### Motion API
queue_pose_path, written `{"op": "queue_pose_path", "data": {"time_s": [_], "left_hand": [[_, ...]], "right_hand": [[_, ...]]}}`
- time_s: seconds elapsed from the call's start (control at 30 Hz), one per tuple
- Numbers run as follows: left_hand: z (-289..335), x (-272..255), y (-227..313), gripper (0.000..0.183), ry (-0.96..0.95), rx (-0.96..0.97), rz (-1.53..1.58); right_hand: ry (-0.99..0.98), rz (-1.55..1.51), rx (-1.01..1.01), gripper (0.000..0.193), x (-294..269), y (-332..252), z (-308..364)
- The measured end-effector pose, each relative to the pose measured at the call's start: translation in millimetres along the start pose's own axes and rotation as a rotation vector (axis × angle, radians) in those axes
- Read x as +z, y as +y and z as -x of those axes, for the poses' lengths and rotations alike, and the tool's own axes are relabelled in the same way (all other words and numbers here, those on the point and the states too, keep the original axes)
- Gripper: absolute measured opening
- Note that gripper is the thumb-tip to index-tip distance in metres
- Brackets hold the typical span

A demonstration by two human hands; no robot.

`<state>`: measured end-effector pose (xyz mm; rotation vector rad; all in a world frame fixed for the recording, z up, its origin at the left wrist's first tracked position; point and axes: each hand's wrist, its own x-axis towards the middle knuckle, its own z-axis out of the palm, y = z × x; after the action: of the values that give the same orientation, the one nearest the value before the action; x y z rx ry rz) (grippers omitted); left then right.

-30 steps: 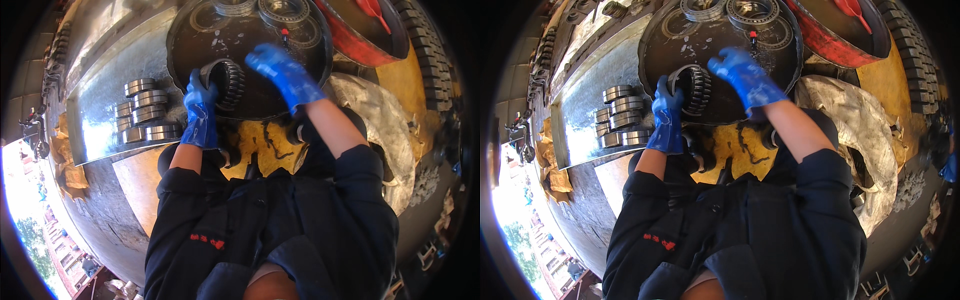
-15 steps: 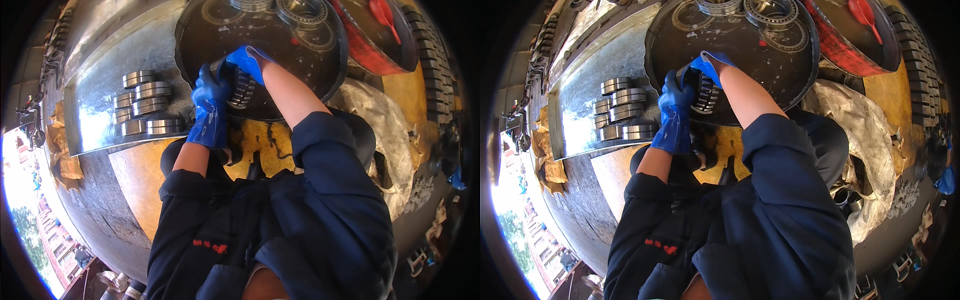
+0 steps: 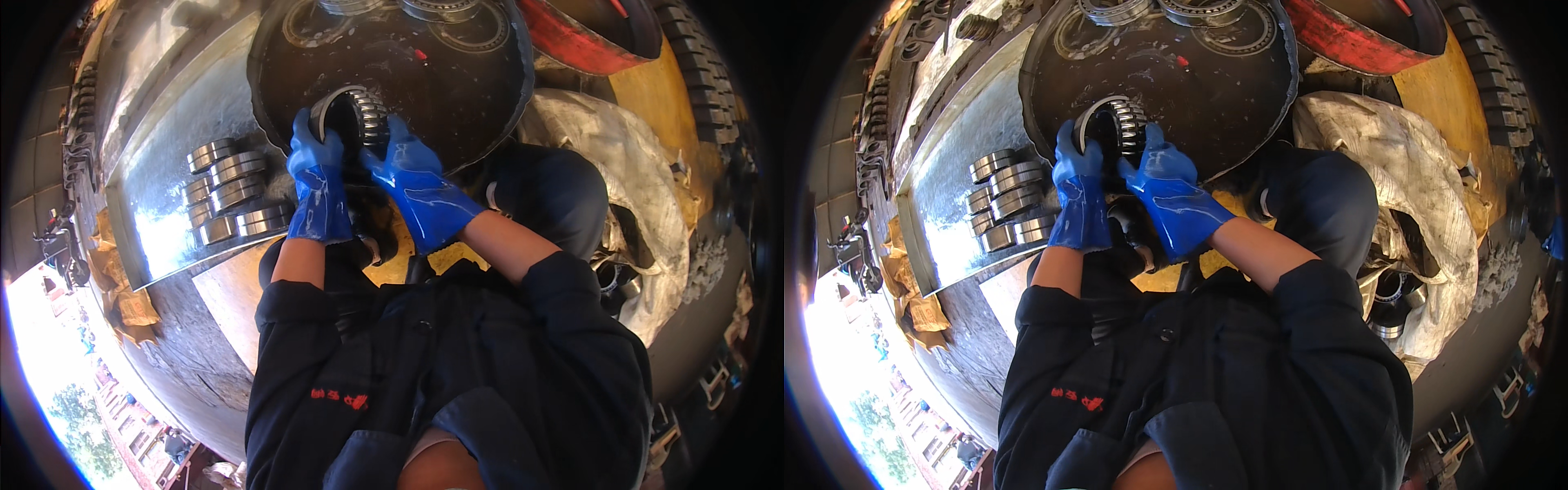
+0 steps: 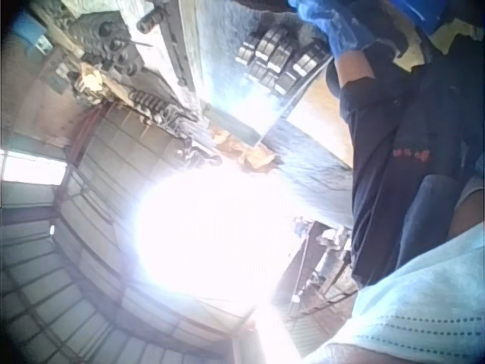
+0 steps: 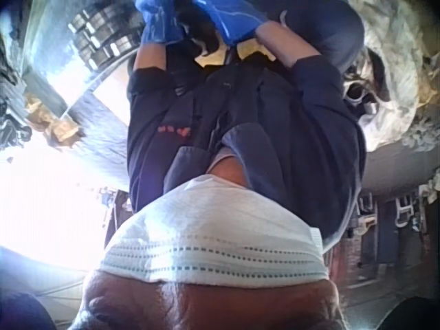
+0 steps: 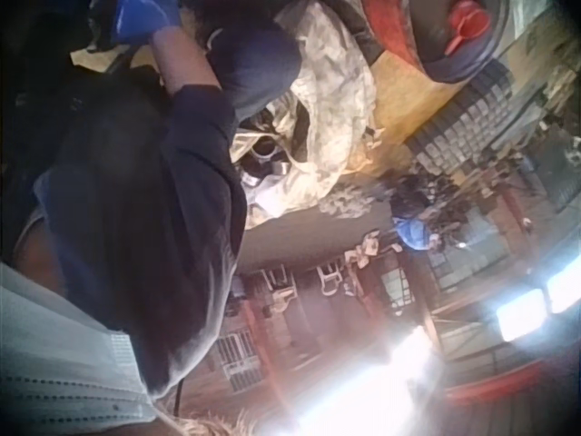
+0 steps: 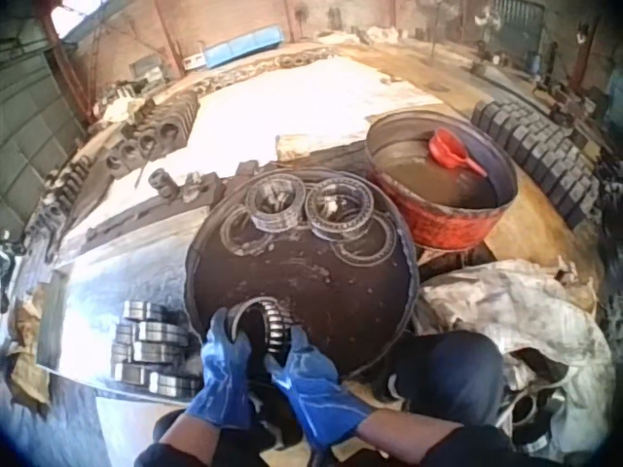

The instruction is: The person washes metal bearings by dipping and scrubbing them in a fluid basin by hand, then sets them onto a metal tray.

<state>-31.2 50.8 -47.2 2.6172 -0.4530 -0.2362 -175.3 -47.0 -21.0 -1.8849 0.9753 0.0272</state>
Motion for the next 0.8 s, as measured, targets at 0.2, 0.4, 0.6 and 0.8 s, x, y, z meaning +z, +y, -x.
{"op": "queue_pose_path", "data": {"time_s": [0.2,0.4,0.6,0.8], "left_hand": [[0.8,3.1,0.7,0.064,0.006,0.029,0.024],[1.3,9.8,-5.5,0.063,0.018,0.085,0.073],[-4.9,10.4,-8.8,0.062,-0.004,0.122,0.035],[-6.7,11.6,-24.4,0.065,0.037,0.244,0.012]], "right_hand": [[-0.058,-0.232,-0.004,0.064,-6.1,6.9,-29.9],[-0.347,-0.365,-0.057,0.036,-30.4,-15.9,-108.4],[-0.241,-0.287,-0.301,0.037,-4.6,8.3,-107.8],[0.116,-0.467,0.117,0.044,18.2,0.8,-96.0]]}}
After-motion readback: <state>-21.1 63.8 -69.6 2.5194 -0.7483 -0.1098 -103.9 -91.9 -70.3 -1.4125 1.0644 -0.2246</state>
